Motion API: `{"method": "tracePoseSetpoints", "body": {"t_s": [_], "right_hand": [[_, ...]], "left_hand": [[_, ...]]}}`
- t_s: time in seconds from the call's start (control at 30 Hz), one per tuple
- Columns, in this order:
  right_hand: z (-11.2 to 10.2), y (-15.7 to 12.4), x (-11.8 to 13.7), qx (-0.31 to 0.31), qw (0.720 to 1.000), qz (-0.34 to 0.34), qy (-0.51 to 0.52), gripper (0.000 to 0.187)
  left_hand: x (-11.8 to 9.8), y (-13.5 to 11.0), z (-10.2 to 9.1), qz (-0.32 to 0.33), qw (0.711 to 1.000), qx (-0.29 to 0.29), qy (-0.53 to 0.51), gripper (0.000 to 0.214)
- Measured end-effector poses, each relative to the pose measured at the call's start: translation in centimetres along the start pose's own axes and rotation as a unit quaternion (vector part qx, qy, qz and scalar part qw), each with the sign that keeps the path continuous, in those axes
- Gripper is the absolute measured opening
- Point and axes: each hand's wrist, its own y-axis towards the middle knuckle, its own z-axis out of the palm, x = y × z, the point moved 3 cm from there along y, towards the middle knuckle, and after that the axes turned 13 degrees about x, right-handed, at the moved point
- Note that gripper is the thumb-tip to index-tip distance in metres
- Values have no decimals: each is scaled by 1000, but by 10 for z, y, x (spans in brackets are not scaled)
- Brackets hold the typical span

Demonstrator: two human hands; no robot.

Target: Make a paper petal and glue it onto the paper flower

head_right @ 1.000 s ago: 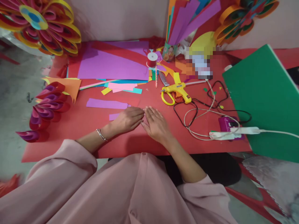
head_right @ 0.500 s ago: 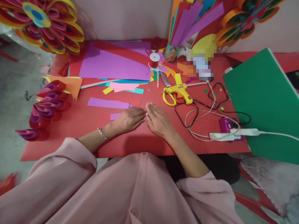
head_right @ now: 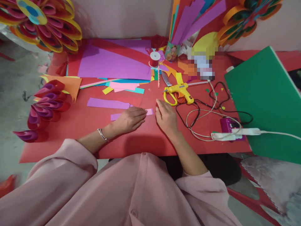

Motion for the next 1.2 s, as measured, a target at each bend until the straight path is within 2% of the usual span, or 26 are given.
{"method": "tracePoseSetpoints", "body": {"t_s": [0.07, 0.2, 0.3, 0.43, 0.63, 0.73, 0.83, 0.9, 1.0, 1.1, 1.2], "right_hand": [[-7, -1, -2, -12, 999, 21, 34, 42], [-10, -1, -2, 65, 991, 74, 86, 41], [-7, -2, 4, 89, 990, 94, 52, 37], [-1, -14, 11, 58, 992, 115, -14, 37], [14, -29, 18, 20, 994, 101, -39, 42], [15, -29, 18, -8, 995, 97, -13, 40], [10, -29, 17, -40, 992, 92, 83, 37], [6, -29, 18, -47, 980, 96, 168, 36], [3, -26, 24, -33, 948, 121, 291, 35], [4, -18, 32, -16, 900, 144, 412, 33], [7, -8, 36, 10, 839, 170, 517, 29]], "left_hand": [[1, 0, 0, -11, 1000, 2, -12, 24], [2, 2, -2, -33, 998, 12, -43, 24], [2, 3, -3, -40, 997, 21, -55, 24], [3, 2, -1, -40, 997, 28, -61, 24], [1, 2, -1, -23, 999, 16, -32, 25], [-1, 2, -3, -13, 999, 18, -25, 25], [-2, 2, -9, -33, 999, -9, -31, 22], [1, 2, -12, -81, 996, -33, -33, 23], [7, 8, -13, -147, 986, -48, -54, 35], [12, 20, -12, -162, 975, -44, -144, 45], [15, 34, -15, -164, 949, -43, -266, 49]]}}
